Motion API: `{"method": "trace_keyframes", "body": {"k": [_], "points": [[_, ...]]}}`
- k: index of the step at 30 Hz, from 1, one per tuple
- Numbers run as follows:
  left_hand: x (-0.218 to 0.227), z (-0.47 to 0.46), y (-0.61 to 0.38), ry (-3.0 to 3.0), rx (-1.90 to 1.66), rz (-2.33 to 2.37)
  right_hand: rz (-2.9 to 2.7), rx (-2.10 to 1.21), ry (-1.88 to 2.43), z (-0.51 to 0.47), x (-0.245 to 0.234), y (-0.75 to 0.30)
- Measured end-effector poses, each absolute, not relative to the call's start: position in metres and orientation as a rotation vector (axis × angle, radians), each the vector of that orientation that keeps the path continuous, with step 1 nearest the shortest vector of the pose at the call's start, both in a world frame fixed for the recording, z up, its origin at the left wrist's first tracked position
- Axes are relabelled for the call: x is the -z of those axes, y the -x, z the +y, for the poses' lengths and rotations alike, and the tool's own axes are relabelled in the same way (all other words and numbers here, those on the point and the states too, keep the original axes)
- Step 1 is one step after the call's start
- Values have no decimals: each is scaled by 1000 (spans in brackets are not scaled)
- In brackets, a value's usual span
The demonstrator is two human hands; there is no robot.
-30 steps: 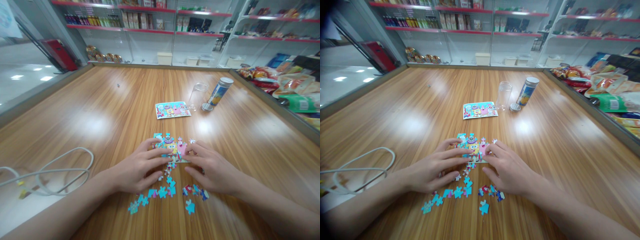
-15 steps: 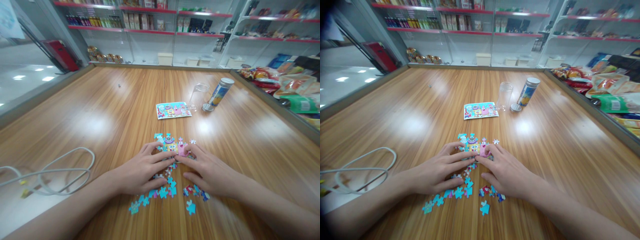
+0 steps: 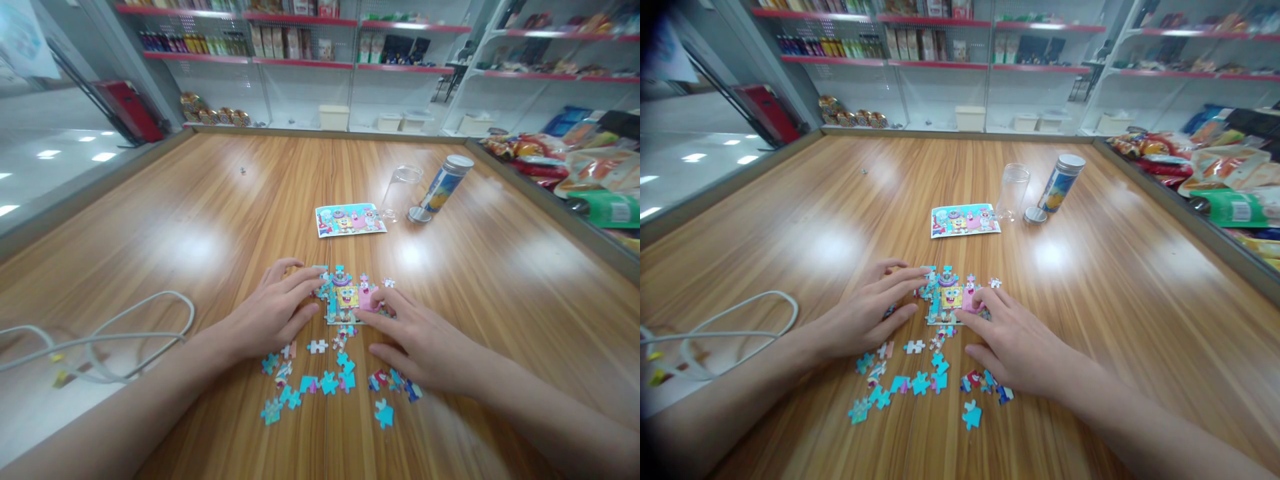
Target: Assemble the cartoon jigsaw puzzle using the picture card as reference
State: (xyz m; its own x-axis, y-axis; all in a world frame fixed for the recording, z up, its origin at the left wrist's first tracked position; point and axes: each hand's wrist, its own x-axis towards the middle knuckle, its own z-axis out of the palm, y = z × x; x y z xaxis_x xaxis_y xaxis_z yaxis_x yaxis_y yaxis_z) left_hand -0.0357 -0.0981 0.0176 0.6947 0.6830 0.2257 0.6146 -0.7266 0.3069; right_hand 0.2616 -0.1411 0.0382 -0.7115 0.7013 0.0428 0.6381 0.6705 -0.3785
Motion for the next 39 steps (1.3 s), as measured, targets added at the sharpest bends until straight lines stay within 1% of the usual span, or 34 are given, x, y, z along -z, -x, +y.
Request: {"method": "trace_keyframes", "body": {"k": [39], "points": [[-22, -98, 38, -2802, -332, 1146, -2714, -477, 1090, -141, -34, -265]]}}
